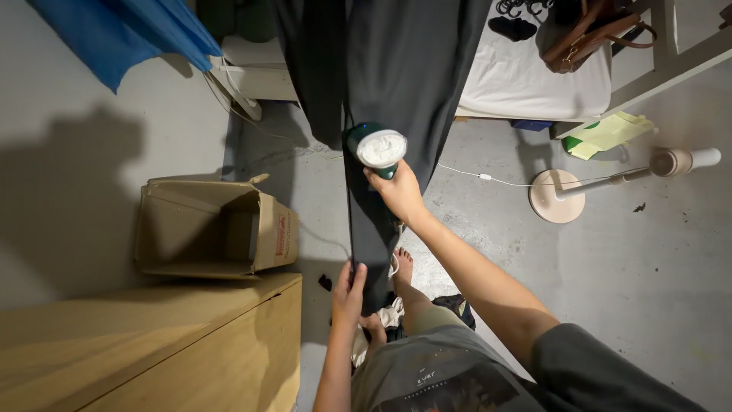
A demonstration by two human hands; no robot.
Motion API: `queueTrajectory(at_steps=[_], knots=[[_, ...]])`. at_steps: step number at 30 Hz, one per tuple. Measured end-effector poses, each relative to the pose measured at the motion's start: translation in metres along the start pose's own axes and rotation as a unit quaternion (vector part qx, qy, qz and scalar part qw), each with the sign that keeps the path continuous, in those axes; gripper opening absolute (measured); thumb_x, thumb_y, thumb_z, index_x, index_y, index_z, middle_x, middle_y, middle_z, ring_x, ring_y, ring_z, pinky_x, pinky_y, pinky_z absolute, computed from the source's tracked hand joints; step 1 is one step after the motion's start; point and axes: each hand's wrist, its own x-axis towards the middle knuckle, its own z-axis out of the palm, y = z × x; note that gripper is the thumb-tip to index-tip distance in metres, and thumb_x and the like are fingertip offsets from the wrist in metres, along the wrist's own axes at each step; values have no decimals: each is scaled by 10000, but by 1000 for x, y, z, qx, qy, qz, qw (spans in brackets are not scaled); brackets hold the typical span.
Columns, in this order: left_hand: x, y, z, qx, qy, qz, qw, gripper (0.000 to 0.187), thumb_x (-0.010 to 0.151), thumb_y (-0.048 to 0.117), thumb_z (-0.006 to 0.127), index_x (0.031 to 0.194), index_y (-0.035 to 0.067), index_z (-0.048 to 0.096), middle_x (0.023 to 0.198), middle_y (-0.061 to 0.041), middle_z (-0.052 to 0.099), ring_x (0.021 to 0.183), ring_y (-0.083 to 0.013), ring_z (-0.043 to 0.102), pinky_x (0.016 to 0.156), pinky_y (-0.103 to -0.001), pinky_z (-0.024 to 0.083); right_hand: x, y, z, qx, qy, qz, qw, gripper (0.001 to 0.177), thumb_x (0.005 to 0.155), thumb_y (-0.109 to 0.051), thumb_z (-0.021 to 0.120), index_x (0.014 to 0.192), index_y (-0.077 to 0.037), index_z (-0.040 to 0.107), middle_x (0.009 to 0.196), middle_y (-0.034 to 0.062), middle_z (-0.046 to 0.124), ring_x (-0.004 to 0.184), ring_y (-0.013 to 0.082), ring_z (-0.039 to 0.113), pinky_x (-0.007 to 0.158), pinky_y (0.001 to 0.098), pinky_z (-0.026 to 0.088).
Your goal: Steaming a pair of black pants using a handheld garment steamer.
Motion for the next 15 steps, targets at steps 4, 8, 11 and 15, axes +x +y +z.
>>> queueTrajectory(at_steps=[4, 8, 11, 15], knots=[[20, -35, 6, 79, 41, 30, 996, 432, 1000, 398, 606, 1302, 93, 663, 1274, -159, 711, 1168, -245, 673, 971, -324, 504, -27, 22, -4, -16, -22, 2, 1000, 420, 820, -213, 807, 1158, -2, 674, 1100, 127, 773, 1064, 208, 723, 935, 330, 534], [34, -53, 9, 139, 41, 93, 985, 268, 953, 268, 673, 1101, 47, 706, 1161, -144, 729, 1066, -264, 704, 929, -324, 535, -42, 23, -6, -44, -69, 9, 997, 424, 815, -206, 815, 1165, -6, 680, 1096, 126, 766, 1063, 211, 714, 923, 339, 533], [28, -40, 9, 104, 41, 204, 973, 165, 917, 154, 683, 943, -5, 647, 1130, -123, 678, 1023, -269, 662, 900, -321, 519, -21, 19, -6, -22, -64, 7, 998, 402, 826, -204, 799, 1161, -10, 693, 1084, 119, 780, 1046, 209, 731, 916, 340, 551], [20, -5, 10, 57, -5, 147, 988, 156, 905, 114, 661, 911, -6, 561, 986, -92, 636, 855, -204, 614, 798, -295, 507, -3, 3, -15, -34, -29, 13, 999, 398, 834, -215, 796, 1155, -6, 685, 1075, 113, 781, 1032, 199, 742, 907, 336, 560]])
